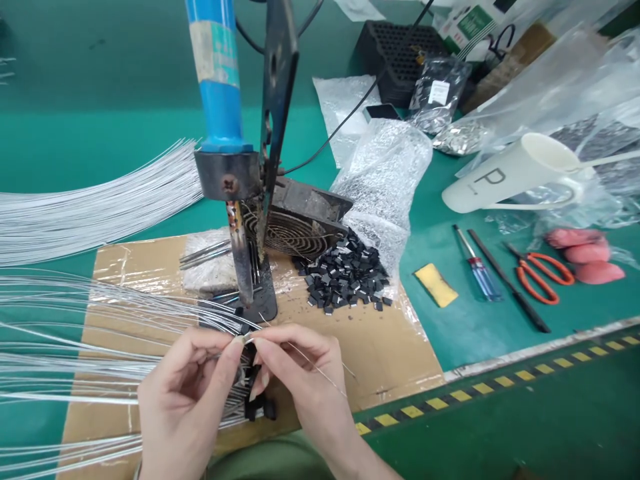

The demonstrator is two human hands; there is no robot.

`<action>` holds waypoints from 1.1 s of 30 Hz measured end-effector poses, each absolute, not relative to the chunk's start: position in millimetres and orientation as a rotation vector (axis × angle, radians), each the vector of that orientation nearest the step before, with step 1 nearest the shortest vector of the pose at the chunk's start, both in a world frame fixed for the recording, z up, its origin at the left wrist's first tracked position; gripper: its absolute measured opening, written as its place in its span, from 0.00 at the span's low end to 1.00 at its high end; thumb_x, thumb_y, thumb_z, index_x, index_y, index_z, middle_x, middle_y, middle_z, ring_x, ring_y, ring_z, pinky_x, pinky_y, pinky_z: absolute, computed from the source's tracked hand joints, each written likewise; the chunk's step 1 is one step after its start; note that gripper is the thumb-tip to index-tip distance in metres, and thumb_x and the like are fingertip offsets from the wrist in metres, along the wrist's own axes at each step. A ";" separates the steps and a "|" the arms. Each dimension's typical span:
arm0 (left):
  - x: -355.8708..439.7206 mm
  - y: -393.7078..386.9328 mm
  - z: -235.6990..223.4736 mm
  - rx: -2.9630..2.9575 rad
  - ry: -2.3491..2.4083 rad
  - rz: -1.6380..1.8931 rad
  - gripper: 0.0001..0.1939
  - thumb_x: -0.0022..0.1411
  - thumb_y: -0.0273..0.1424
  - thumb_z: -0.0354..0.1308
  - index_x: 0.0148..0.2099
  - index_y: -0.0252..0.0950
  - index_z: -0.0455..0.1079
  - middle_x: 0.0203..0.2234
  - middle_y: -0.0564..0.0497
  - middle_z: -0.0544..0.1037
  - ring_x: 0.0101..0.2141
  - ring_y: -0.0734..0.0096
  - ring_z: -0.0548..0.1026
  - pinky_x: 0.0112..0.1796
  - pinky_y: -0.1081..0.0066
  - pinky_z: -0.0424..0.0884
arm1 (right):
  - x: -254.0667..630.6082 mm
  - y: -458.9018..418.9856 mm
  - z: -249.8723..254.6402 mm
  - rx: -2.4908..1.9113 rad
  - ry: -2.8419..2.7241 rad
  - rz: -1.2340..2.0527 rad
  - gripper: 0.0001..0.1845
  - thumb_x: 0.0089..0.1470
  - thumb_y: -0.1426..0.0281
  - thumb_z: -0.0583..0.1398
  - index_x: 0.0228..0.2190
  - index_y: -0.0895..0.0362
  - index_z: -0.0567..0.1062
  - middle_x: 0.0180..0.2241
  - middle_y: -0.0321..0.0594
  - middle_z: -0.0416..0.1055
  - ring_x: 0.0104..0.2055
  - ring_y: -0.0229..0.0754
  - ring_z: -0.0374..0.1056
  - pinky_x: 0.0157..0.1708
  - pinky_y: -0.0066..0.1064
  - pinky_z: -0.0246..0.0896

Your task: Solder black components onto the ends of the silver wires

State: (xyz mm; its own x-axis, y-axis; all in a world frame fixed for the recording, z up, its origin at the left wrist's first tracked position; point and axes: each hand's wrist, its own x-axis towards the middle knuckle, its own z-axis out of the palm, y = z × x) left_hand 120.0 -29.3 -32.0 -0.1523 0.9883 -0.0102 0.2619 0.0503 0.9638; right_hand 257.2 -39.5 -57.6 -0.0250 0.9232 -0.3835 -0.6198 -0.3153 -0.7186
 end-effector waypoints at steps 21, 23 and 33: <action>107.6 -44.3 -44.8 1.589 1.685 1.041 0.04 0.66 0.31 0.67 0.36 0.39 0.77 0.23 0.56 0.80 0.20 0.76 0.75 0.19 0.81 0.67 | 258.5 -43.4 -62.7 -0.993 -0.346 1.725 0.10 0.54 0.62 0.78 0.31 0.55 0.89 0.24 0.34 0.80 0.18 0.33 0.74 0.21 0.21 0.74; 106.3 -46.2 -45.2 1.576 1.707 1.006 0.05 0.66 0.32 0.67 0.36 0.39 0.78 0.23 0.55 0.80 0.22 0.75 0.76 0.21 0.80 0.69 | 260.3 -42.4 -62.2 -0.994 -0.334 1.747 0.11 0.53 0.62 0.78 0.30 0.56 0.88 0.23 0.33 0.79 0.18 0.32 0.73 0.21 0.21 0.73; 114.1 -51.0 -36.7 1.357 1.789 0.965 0.10 0.65 0.39 0.69 0.34 0.40 0.78 0.24 0.55 0.79 0.25 0.74 0.73 0.28 0.76 0.70 | 272.5 -36.8 -58.3 -0.931 -0.339 1.863 0.10 0.53 0.63 0.78 0.31 0.56 0.89 0.23 0.33 0.79 0.18 0.31 0.72 0.22 0.22 0.76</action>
